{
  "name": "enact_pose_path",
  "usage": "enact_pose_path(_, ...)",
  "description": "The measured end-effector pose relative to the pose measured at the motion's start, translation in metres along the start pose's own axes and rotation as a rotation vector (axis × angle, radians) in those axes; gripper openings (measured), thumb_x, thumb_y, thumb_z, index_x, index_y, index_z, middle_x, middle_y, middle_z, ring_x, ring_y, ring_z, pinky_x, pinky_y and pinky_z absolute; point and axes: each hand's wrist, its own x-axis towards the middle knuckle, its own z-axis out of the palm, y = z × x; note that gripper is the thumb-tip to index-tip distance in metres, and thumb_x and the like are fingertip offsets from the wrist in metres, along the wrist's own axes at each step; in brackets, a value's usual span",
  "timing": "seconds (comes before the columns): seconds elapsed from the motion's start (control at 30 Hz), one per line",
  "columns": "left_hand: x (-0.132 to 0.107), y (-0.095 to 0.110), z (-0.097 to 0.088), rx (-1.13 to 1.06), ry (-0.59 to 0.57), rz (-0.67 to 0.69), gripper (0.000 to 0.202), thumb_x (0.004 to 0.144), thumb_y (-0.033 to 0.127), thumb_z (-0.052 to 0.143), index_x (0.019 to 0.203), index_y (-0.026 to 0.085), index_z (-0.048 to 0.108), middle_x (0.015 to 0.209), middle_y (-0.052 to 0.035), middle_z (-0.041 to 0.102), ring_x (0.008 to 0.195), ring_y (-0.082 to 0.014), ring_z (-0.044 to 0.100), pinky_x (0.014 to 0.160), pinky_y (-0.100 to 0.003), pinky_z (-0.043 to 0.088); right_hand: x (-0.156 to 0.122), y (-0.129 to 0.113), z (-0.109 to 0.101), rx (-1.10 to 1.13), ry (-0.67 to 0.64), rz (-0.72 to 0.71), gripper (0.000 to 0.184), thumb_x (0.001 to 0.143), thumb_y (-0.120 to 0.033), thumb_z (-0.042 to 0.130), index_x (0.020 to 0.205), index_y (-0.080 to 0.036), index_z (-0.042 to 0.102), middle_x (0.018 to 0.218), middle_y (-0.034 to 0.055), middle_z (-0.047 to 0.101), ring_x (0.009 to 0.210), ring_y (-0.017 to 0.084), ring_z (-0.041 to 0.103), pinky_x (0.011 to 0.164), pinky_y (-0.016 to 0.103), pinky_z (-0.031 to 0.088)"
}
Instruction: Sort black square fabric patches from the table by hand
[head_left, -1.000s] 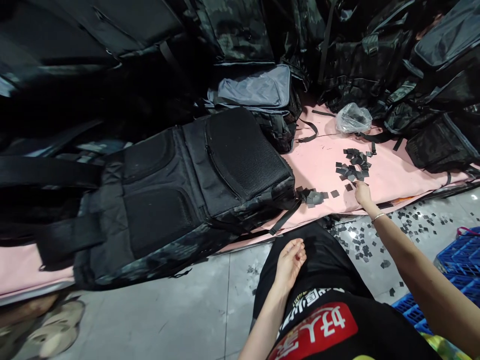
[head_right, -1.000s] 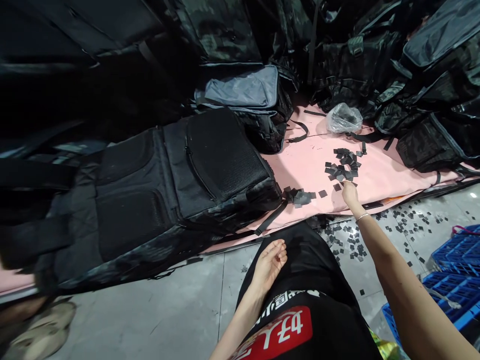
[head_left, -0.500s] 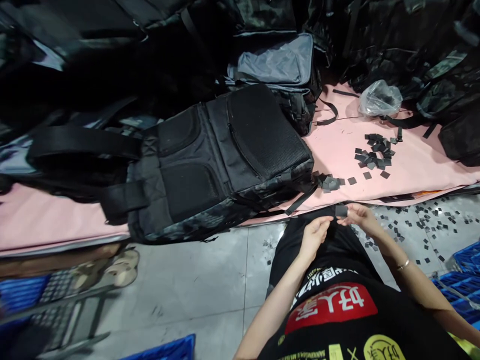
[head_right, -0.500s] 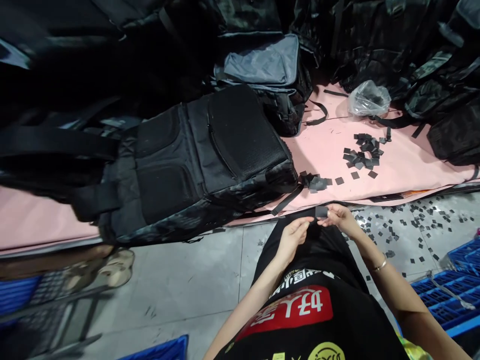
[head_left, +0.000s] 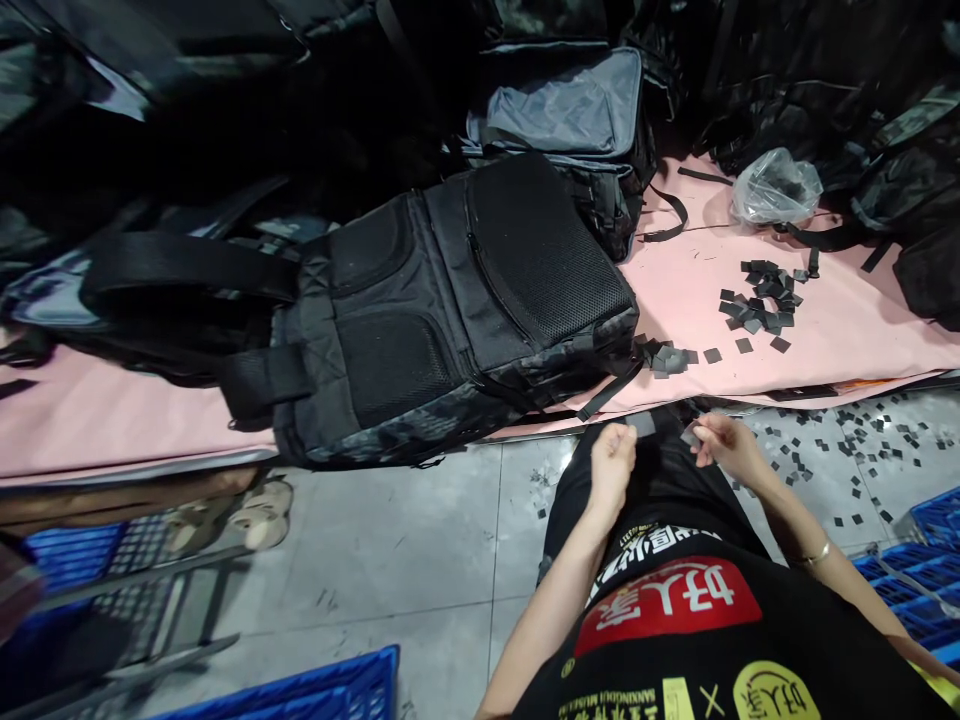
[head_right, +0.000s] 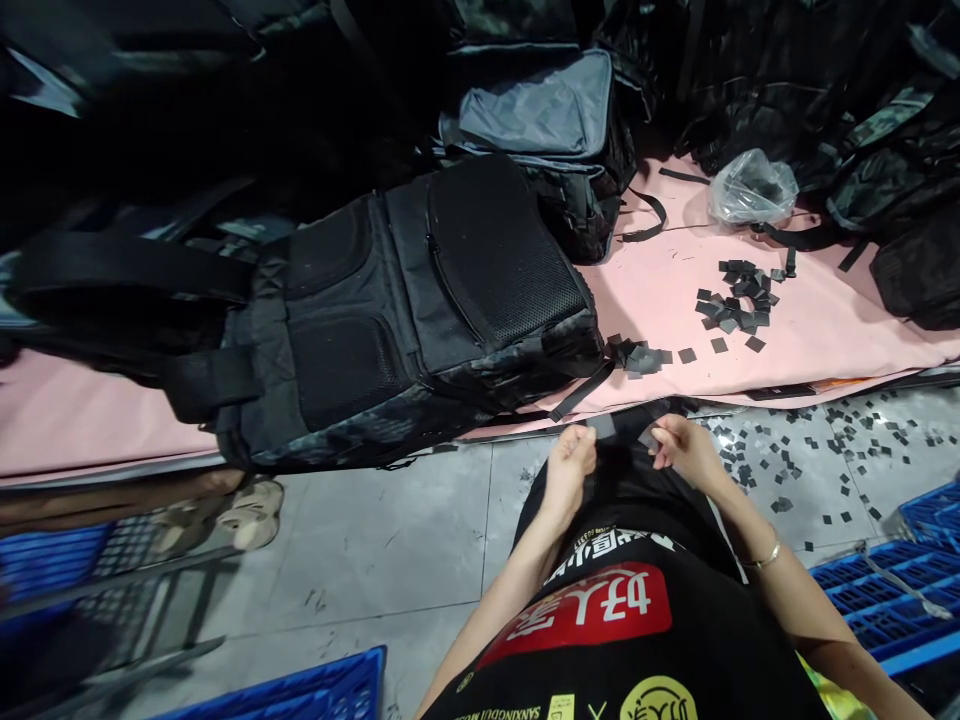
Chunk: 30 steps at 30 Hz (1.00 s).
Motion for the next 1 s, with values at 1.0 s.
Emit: enact_pose_path(1.0, -0.008, -0.009, 0.014, -0.251, -0.134, -0.058, 0.035, 0.072, 0.036, 0.066, 0.064, 0.017, 0.039, 0.049, 0.0093, 0.027, 0.042, -0.0024, 0.024, 0.042, -0.018, 0.017, 0.039, 0.017, 0.031, 0.957, 0.086, 0.114, 0.021, 0.067, -0.030, 0.074, 0.079, -0.019, 0.062, 0.063, -0.0027, 0.055, 0.047, 0.005, 0.047, 0.037, 0.014, 0.037)
